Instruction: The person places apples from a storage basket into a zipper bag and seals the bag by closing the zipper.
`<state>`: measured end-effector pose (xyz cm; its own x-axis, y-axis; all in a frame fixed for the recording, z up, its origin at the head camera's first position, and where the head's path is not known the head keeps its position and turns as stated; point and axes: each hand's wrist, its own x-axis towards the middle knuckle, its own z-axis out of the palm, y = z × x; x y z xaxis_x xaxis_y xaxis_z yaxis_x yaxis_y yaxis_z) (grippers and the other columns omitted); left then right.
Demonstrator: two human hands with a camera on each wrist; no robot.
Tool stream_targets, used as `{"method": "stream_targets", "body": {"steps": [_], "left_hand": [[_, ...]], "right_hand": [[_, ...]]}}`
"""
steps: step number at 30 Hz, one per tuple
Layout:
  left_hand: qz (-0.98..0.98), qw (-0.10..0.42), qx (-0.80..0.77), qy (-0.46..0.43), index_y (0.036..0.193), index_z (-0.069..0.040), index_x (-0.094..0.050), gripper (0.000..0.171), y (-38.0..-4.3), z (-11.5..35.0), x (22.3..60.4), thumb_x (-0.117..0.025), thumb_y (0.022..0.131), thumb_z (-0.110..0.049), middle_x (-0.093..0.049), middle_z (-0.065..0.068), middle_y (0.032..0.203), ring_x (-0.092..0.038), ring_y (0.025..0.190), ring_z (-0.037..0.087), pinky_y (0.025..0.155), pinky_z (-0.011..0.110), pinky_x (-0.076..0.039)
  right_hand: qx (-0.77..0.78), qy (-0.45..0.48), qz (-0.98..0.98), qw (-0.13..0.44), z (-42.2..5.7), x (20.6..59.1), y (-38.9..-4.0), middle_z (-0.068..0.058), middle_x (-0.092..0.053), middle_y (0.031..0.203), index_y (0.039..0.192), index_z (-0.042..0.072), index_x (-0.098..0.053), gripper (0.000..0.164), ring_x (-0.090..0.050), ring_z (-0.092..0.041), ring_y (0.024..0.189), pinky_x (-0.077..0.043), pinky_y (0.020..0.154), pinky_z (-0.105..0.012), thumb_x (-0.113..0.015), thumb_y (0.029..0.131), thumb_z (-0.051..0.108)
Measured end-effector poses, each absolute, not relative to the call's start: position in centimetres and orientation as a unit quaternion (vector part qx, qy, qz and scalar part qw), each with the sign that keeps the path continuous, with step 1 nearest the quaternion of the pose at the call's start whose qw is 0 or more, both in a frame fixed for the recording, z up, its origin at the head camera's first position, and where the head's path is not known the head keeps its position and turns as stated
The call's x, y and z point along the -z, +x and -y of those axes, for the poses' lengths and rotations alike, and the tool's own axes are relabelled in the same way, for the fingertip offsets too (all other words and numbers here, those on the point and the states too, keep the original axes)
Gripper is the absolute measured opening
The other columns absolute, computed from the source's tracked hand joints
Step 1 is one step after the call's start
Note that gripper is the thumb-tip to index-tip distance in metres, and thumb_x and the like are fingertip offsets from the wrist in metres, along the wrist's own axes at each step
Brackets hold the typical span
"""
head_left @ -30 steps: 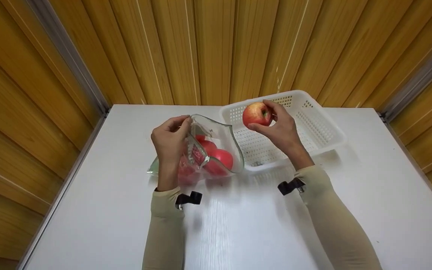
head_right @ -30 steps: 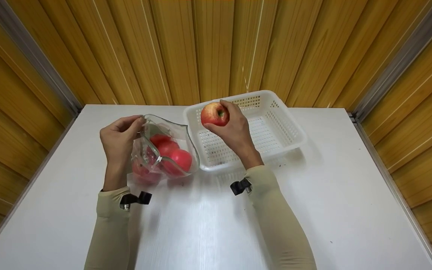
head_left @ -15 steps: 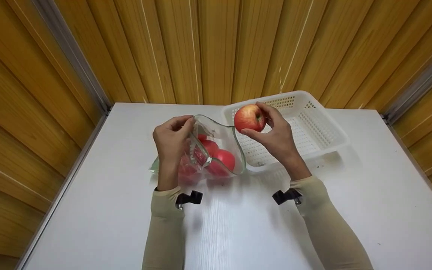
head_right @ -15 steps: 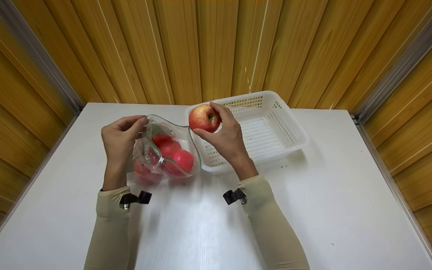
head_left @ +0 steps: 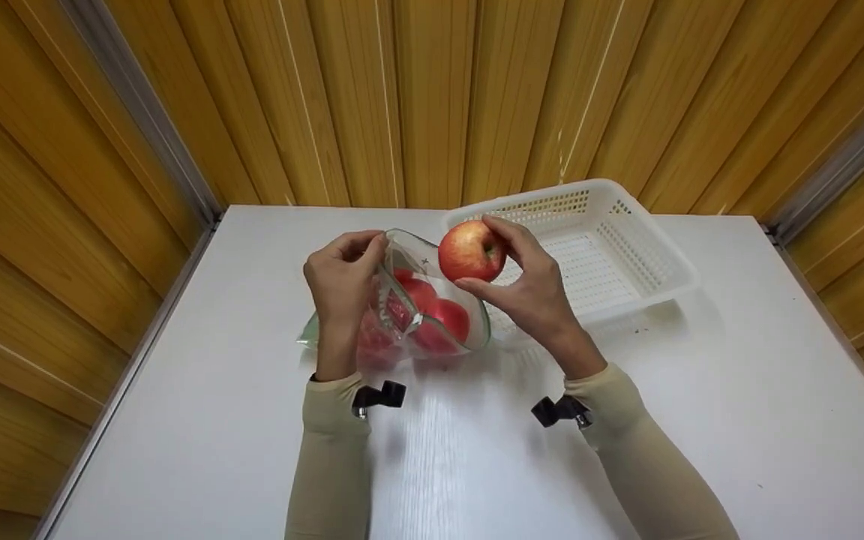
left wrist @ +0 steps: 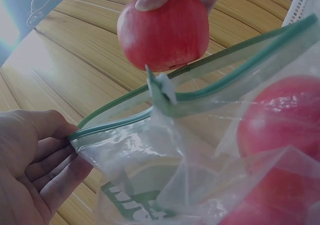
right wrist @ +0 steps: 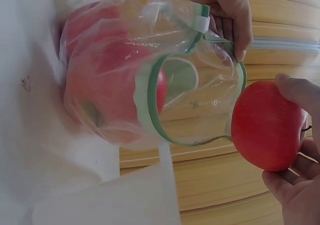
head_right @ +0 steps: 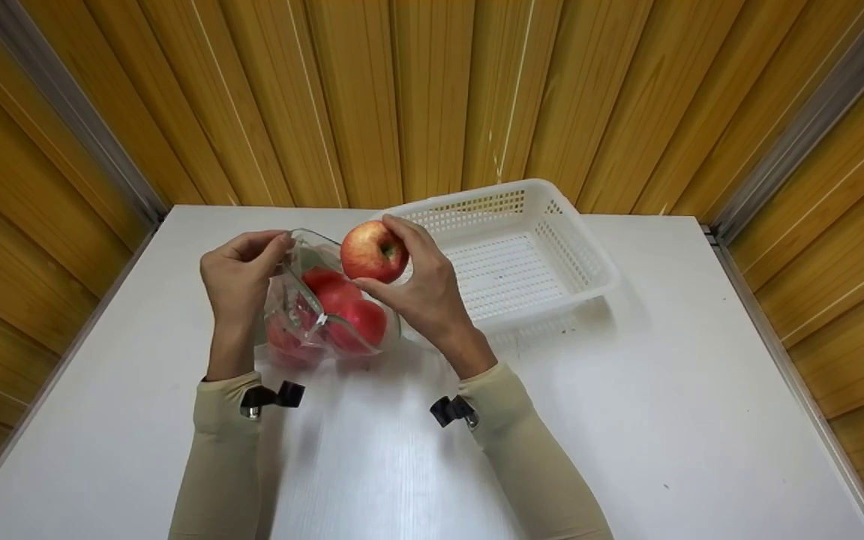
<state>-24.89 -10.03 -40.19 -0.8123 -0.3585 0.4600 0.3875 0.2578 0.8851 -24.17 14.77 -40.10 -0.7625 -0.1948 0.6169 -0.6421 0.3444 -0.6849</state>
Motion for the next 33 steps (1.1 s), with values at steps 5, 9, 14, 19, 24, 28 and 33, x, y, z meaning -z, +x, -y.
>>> {"method": "stream_targets", "body": {"steps": [5, 9, 14, 19, 24, 28, 33], "left_hand": [[0.732, 0.310, 0.607, -0.006, 0.095, -0.004, -0.085, 0.007, -24.9, 10.0, 40.2, -0.082, 0.092, -0.010, -0.079, 0.003, 0.084, -0.066, 0.069, 0.016, 0.062, 0.023, -0.054], [0.728, 0.310, 0.612, -0.006, 0.093, -0.003, -0.084, 0.008, -25.0, 10.0, 40.3, -0.082, 0.092, -0.010, -0.079, 0.003, 0.084, -0.067, 0.070, 0.017, 0.063, 0.023, -0.055], [0.720, 0.312, 0.620, -0.018, 0.091, -0.002, -0.084, 0.008, -25.0, 9.9, 40.1, -0.083, 0.091, -0.010, -0.078, 0.004, 0.082, -0.068, 0.068, 0.016, 0.059, 0.022, -0.054], [0.715, 0.310, 0.627, -0.025, 0.089, -0.003, -0.084, 0.007, -24.9, 9.8, 40.0, -0.083, 0.090, -0.010, -0.077, 0.005, 0.079, -0.066, 0.065, 0.015, 0.055, 0.021, -0.051], [0.714, 0.307, 0.628, -0.024, 0.089, -0.003, -0.084, 0.006, -24.9, 9.6, 39.9, -0.082, 0.090, -0.009, -0.077, 0.005, 0.080, -0.065, 0.065, 0.016, 0.055, 0.020, -0.050], [0.714, 0.310, 0.627, -0.028, 0.089, -0.003, -0.084, 0.006, -25.0, 9.6, 39.9, -0.082, 0.090, -0.008, -0.078, 0.006, 0.080, -0.067, 0.066, 0.016, 0.057, 0.021, -0.052], [0.713, 0.324, 0.621, -0.023, 0.090, -0.002, -0.084, 0.006, -24.9, 9.8, 40.0, -0.082, 0.090, -0.008, -0.078, 0.004, 0.080, -0.069, 0.067, 0.016, 0.059, 0.022, -0.054]], "right_hand": [[-0.480, 0.300, 0.788, 0.242, -13.7, 40.5, -23.7, -0.012, -0.060, 0.147, 0.147, 0.000, -0.058, 0.082, -0.057, -0.023, 0.136, -0.049, 0.110, -0.039, -0.098, 0.078, 0.021], [-0.458, 0.324, 0.791, 0.245, -12.9, 40.9, -23.6, -0.013, -0.059, 0.148, 0.147, -0.002, -0.056, 0.085, -0.056, -0.022, 0.137, -0.049, 0.111, -0.037, -0.098, 0.078, 0.023], [-0.444, 0.341, 0.794, 0.237, -11.9, 41.6, -23.7, -0.015, -0.058, 0.149, 0.147, -0.005, -0.055, 0.086, -0.055, -0.024, 0.138, -0.049, 0.110, -0.036, -0.097, 0.079, 0.026], [-0.432, 0.345, 0.801, 0.231, -11.1, 42.2, -23.9, -0.017, -0.057, 0.150, 0.149, -0.003, -0.055, 0.086, -0.055, -0.026, 0.139, -0.048, 0.111, -0.036, -0.096, 0.079, 0.026], [-0.424, 0.333, 0.816, 0.209, -10.5, 42.9, -24.1, -0.016, -0.056, 0.152, 0.151, -0.001, -0.053, 0.086, -0.056, -0.026, 0.138, -0.048, 0.111, -0.035, -0.094, 0.081, 0.028], [-0.420, 0.336, 0.815, 0.214, -10.2, 43.1, -24.2, -0.016, -0.059, 0.149, 0.148, -0.002, -0.056, 0.079, -0.059, -0.028, 0.135, -0.050, 0.109, -0.037, -0.091, 0.084, 0.027], [-0.416, 0.364, 0.798, 0.240, -10.3, 42.9, -24.3, -0.017, -0.063, 0.145, 0.144, -0.004, -0.060, 0.070, -0.061, -0.031, 0.134, -0.050, 0.109, -0.041, -0.089, 0.085, 0.019]]}}
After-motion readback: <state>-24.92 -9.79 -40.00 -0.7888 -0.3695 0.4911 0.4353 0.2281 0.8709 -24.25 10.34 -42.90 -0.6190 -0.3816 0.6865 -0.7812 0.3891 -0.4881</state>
